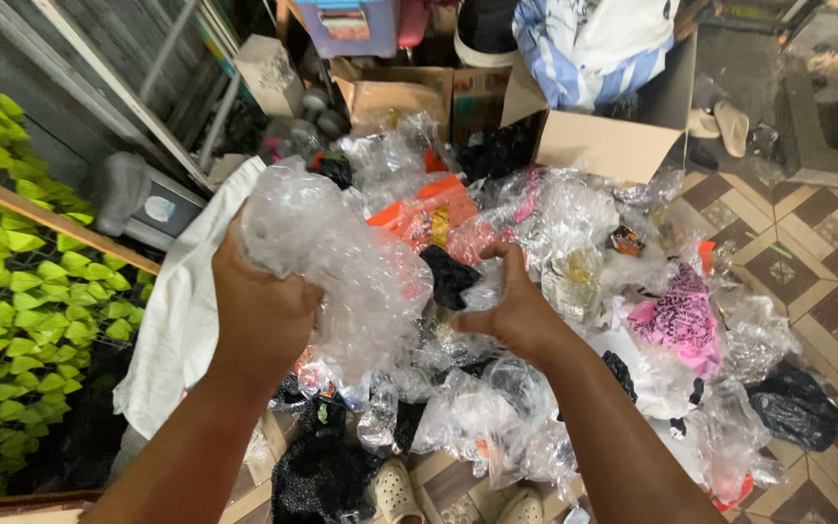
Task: The person sorts through a pile of plastic waste on the floor, picking up various items including bubble wrap, black plastic bags, and orange plastic bags. They place the collected items into a large white sack positioned on a wooden frame.
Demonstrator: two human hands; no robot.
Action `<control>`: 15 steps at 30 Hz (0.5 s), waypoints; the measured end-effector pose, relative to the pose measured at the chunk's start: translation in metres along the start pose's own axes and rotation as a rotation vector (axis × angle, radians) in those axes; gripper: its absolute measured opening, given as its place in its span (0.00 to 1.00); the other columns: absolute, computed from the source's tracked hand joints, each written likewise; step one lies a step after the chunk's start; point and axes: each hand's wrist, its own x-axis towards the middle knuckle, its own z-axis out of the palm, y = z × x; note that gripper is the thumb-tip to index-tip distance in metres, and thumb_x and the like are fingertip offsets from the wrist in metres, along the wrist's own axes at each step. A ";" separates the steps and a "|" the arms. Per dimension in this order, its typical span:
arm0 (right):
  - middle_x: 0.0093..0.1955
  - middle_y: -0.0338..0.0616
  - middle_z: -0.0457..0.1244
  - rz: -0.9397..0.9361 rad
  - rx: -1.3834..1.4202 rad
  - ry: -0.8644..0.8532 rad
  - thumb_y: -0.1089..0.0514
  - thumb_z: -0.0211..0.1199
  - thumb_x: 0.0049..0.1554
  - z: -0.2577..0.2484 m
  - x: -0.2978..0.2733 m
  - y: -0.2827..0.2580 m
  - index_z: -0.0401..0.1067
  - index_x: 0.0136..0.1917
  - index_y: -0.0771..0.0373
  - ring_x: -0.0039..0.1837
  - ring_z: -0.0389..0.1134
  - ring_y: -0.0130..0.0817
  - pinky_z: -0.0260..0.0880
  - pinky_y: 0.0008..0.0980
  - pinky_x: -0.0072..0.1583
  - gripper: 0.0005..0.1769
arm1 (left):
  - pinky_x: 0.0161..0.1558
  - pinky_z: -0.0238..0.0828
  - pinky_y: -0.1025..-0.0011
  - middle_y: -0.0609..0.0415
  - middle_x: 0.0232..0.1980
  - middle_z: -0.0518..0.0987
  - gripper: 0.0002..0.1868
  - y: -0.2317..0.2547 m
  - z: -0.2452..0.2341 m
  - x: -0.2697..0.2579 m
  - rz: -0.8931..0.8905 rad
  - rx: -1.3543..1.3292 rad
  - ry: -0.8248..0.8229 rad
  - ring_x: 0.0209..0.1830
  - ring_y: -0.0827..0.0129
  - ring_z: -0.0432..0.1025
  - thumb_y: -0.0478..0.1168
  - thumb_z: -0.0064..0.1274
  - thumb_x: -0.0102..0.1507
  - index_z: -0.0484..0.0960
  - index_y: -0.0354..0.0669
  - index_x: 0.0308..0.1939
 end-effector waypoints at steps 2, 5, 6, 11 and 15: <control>0.65 0.41 0.60 -0.133 0.150 -0.044 0.68 0.70 0.44 0.008 -0.006 -0.015 0.62 0.63 0.51 0.64 0.63 0.34 0.69 0.34 0.57 0.36 | 0.43 0.76 0.69 0.56 0.48 0.82 0.28 0.004 -0.011 -0.006 -0.114 -0.068 0.068 0.44 0.72 0.77 0.20 0.52 0.54 0.75 0.36 0.58; 0.65 0.39 0.62 -0.181 0.267 -0.131 0.71 0.61 0.50 0.017 -0.010 -0.029 0.70 0.58 0.56 0.61 0.65 0.31 0.70 0.32 0.56 0.23 | 0.45 0.78 0.69 0.55 0.48 0.82 0.26 0.009 -0.029 -0.019 -0.157 -0.136 0.178 0.43 0.72 0.78 0.20 0.53 0.55 0.75 0.37 0.56; 0.65 0.39 0.63 -0.169 0.288 -0.163 0.71 0.60 0.53 0.021 -0.011 -0.028 0.73 0.58 0.58 0.59 0.66 0.31 0.71 0.31 0.56 0.20 | 0.48 0.79 0.70 0.55 0.48 0.83 0.25 0.009 -0.035 -0.024 -0.152 -0.152 0.216 0.45 0.73 0.79 0.20 0.54 0.55 0.74 0.37 0.55; 0.53 0.59 0.64 -0.361 0.258 -0.196 0.64 0.57 0.60 0.043 -0.001 -0.025 0.74 0.65 0.63 0.50 0.65 0.43 0.68 0.40 0.53 0.19 | 0.49 0.77 0.72 0.56 0.49 0.82 0.27 0.014 -0.059 -0.072 -0.088 -0.220 0.394 0.46 0.73 0.78 0.18 0.50 0.53 0.76 0.38 0.54; 0.56 0.53 0.62 -0.865 0.127 -0.229 0.58 0.59 0.62 0.070 -0.046 -0.067 0.69 0.69 0.65 0.55 0.62 0.39 0.66 0.38 0.57 0.22 | 0.41 0.76 0.71 0.55 0.45 0.84 0.22 0.054 -0.070 -0.113 -0.271 -0.009 0.519 0.40 0.71 0.78 0.22 0.54 0.54 0.80 0.39 0.51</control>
